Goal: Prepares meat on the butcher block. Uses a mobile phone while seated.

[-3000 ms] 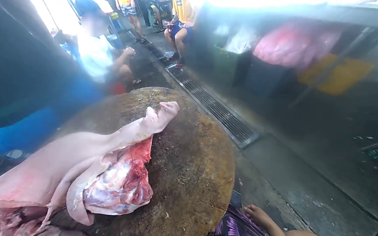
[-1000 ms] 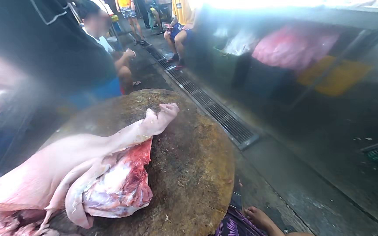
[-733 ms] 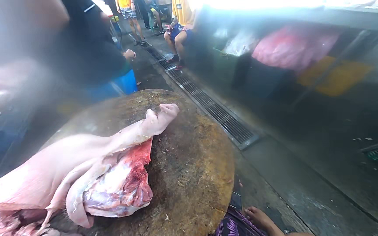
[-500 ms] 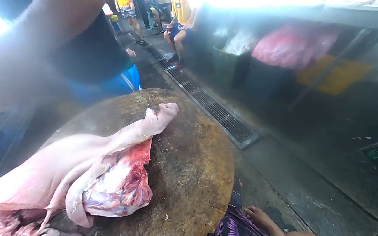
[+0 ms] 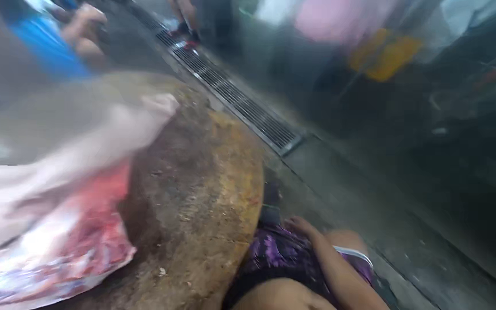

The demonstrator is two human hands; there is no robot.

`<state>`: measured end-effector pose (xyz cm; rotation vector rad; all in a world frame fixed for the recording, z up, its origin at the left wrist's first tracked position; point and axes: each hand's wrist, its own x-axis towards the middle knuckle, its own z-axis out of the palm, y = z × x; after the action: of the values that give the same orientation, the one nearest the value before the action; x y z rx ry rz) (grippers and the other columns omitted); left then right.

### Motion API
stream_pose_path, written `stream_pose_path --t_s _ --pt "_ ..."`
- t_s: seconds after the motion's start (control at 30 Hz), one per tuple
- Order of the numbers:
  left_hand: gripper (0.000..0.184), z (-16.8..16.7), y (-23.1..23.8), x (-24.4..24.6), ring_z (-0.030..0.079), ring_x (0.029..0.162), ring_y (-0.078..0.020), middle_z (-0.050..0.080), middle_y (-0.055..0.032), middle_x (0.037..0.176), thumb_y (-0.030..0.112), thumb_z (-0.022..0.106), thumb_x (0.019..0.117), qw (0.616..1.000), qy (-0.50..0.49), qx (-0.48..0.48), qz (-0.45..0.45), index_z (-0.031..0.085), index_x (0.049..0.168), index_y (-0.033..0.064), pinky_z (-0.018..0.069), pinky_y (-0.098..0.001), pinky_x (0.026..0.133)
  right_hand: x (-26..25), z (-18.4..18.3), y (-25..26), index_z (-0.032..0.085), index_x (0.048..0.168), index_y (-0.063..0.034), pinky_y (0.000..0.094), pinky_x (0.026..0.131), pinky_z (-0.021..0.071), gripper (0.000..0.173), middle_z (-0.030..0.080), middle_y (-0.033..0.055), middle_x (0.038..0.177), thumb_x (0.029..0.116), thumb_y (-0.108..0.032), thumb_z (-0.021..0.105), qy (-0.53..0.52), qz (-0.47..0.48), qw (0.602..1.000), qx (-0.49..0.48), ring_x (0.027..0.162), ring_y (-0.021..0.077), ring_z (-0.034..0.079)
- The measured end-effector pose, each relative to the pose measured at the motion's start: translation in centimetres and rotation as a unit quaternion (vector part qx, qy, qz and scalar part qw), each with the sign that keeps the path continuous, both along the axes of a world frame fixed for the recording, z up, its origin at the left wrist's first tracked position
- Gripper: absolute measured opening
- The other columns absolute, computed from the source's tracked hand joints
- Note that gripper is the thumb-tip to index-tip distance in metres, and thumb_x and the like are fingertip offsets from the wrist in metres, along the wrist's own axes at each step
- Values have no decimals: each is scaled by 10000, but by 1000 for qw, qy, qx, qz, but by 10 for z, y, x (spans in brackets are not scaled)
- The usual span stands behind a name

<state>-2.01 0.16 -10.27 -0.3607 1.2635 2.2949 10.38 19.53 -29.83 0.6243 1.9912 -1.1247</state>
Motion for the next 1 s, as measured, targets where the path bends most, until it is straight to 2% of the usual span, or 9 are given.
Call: stream_pose_path --t_s 0.13,0.27,0.5,0.57,0.63,0.7,0.83,0.93,1.0 --pt "411 35 10 10 645 647 -204 628 -116 832 214 170 1143 996 -76 -39 -19 503 1228 -11 583 -341 609 -3 14 -6 558 1371 3 504 996 527 446 653 232 1261 1086 -334 493 -28 -49 998 -33 1116 330 673" --pt "521 -69 -9 4 731 859 -285 696 -223 1025 301 129 1131 977 75 181 -89 394 1373 -76 623 -402 746 -6 14 -6 564 1352 4 491 988 526 436 658 221 1245 1092 -335 475 -39 -22 999 -22 1101 310 675" --pt "466 -39 6 1 702 758 -240 674 -136 915 300 109 1133 996 -51 62 -35 459 1291 36 613 -393 671 -5 12 -2 576 1347 -16 488 962 539 431 671 208 1218 1084 -345 489 -34 -27 999 -15 1071 301 687" --pt "403 -80 -6 -5 695 865 -201 681 -142 1024 219 232 1140 998 37 -52 -11 510 1313 -16 608 -368 772 -6 7 -6 583 1336 -16 487 955 538 428 674 205 1207 1080 -347 495 -26 -23 999 -25 1062 298 684" --pt "414 -138 -19 -18 649 1152 -200 670 -170 1258 219 359 1112 965 144 -214 -35 596 1330 -41 534 -368 1023 -4 9 -7 591 1333 -2 503 988 533 429 672 218 1229 1069 -333 518 -13 -31 999 -36 1093 318 681" --pt "448 -147 -13 -20 597 1279 -258 637 -186 1349 296 370 1107 930 179 -310 -76 626 1328 3 471 -437 1116 0 8 -6 605 1319 12 523 1019 517 432 667 233 1246 1057 -327 553 -5 -42 998 -39 1123 337 673" --pt "509 -121 -9 -12 645 1185 -239 660 -191 1294 321 298 1114 944 177 -269 -77 620 1316 -18 510 -435 1047 -1 9 -3 621 1323 13 564 1060 470 434 652 250 1280 1056 -322 551 5 -17 1000 -17 1194 372 637" --pt "487 -96 -2 -3 732 867 -187 715 -104 1038 322 232 1127 986 112 -114 -39 575 1248 -1 637 -409 772 -2 25 -5 599 1349 18 562 1069 461 444 642 259 1300 1068 -318 528 -7 -19 1000 -15 1211 381 630" --pt "483 -88 -1 0 730 822 -179 711 -88 1005 333 234 1131 991 86 -100 -28 571 1249 9 640 -415 731 -1 27 -6 590 1357 23 558 1063 467 450 641 262 1299 1070 -315 521 -10 -26 999 -23 1201 382 635"
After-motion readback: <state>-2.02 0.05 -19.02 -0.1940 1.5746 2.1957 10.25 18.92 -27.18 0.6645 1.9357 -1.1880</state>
